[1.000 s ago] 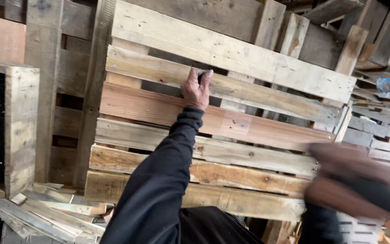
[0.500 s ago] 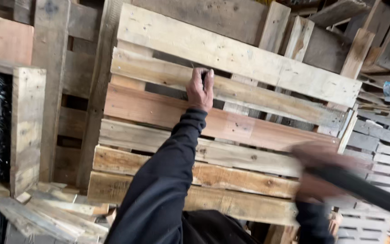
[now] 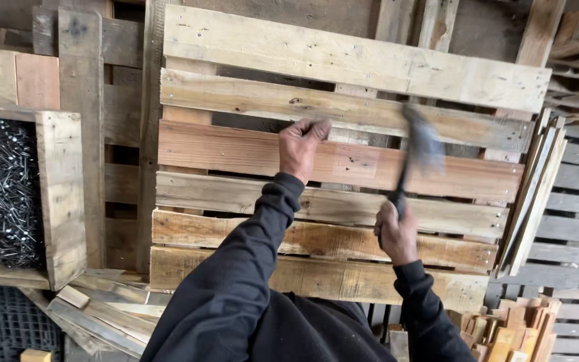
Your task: The person assembles wooden pallets by hammering nails into wooden planks. They repeatedly pick up nails, position planks, and drive nails with a hammer to secure the structure.
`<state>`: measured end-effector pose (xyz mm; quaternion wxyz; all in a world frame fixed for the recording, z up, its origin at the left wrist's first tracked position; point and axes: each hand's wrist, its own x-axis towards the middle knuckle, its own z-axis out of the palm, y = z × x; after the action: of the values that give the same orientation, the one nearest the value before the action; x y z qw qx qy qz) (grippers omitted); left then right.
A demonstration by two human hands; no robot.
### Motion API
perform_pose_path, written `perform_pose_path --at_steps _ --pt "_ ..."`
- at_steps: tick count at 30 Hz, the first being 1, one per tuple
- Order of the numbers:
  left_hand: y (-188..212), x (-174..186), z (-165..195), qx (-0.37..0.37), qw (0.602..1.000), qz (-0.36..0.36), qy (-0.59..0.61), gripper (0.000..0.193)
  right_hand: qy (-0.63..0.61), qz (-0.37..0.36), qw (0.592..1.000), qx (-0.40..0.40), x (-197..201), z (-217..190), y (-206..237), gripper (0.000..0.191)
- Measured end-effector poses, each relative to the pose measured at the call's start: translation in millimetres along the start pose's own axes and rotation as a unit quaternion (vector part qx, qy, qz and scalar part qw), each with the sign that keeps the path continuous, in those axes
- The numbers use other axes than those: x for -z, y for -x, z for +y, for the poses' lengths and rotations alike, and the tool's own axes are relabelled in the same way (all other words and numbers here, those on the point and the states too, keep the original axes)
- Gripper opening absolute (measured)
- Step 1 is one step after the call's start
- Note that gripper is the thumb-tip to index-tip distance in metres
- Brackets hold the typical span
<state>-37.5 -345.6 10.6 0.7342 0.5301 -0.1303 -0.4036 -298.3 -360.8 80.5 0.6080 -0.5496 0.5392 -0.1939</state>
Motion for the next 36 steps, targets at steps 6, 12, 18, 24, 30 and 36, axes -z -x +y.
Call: perform_pose_path --at_steps 6,12,18,24,30,36 --pt "22 -5 -14 -0.048 0.992 -0.025 -0.11 0.02 0.068 0.007 0.995 -0.077 12 5 39 0.035" --pt "36 28 -9 -0.152 0.973 0.023 -0.173 0.02 -0.046 -0.045 0.997 0.047 -11 18 93 0.044" --pt "40 23 -18 -0.173 0.956 0.032 -0.233 0.017 0.047 0.01 0.977 -0.206 -4 51 101 0.044" --pt "23 0 -41 -0.255 0.894 -0.01 -0.368 0.014 -0.014 -0.005 1.0 0.01 -7 56 97 0.046" --pt "26 1 -35 -0.276 0.899 -0.035 -0.339 0.013 0.039 -0.006 0.984 -0.175 -11 40 92 0.048" --pt "30 -2 -24 -0.232 0.875 -0.044 -0.423 0.013 -0.083 -0.023 0.996 0.027 -12 12 101 0.046"
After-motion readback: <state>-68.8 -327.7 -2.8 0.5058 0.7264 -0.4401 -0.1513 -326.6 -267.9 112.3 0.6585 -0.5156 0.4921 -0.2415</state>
